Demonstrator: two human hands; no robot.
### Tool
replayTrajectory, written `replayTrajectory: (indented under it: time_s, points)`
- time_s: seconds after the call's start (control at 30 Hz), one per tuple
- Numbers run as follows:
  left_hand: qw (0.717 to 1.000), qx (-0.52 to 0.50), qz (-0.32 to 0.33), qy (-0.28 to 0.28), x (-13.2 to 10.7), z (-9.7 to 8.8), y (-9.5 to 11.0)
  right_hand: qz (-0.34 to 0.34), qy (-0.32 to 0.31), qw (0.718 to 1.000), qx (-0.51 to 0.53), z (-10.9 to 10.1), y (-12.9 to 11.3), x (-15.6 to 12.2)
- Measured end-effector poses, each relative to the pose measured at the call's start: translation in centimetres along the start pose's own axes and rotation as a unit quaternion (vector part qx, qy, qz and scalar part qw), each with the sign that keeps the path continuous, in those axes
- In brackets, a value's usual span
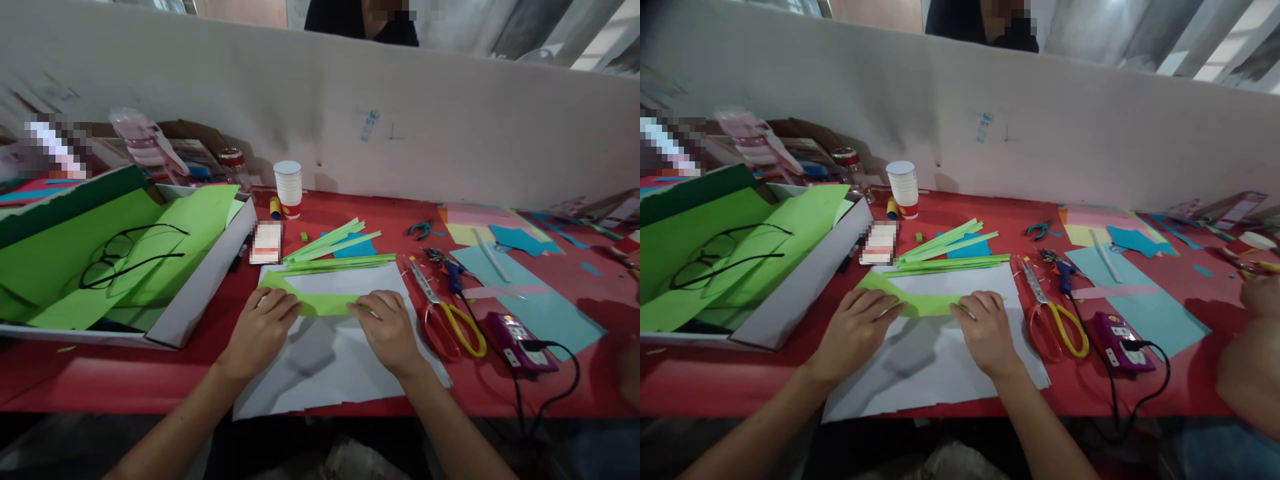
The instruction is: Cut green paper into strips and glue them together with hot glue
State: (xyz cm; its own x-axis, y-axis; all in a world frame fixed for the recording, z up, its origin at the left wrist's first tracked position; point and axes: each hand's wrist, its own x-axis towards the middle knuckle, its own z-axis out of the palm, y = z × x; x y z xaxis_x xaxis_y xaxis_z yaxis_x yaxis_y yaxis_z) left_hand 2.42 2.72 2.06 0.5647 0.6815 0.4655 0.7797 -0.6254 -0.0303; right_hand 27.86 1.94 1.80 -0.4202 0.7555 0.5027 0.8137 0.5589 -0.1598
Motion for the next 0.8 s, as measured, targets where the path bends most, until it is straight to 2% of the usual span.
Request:
replayTrajectory:
  time_s: [0.1, 0.17, 0.37, 0.6, 0.8]
  points:
    - [0.995, -0.001, -0.003, -0.102, -0.6, 0.0, 1.1, 0.014, -0.102, 0.995, 0.010, 0.7, -0.3, -1.2]
    - [0.991, -0.008, -0.021, -0.130, -0.4, 0.1, 1.9, 0.050, -0.139, 0.989, 0.031, 1.0, -0.5, -1.2]
    - [0.985, -0.067, -0.047, -0.151, 1.4, 1.4, 3.4, 0.123, -0.142, 0.979, 0.074, 1.3, -1.0, -0.1]
    - [0.969, -0.147, -0.129, -0.151, 1.3, 1.8, 1.9, 0.212, -0.173, 0.961, 0.043, 1.2, -0.1, 0.2]
    - [0.959, -0.153, -0.172, -0.165, 1.0, 1.5, 1.1, 0.226, -0.210, 0.951, -0.010, 0.5, 0.5, 0.6]
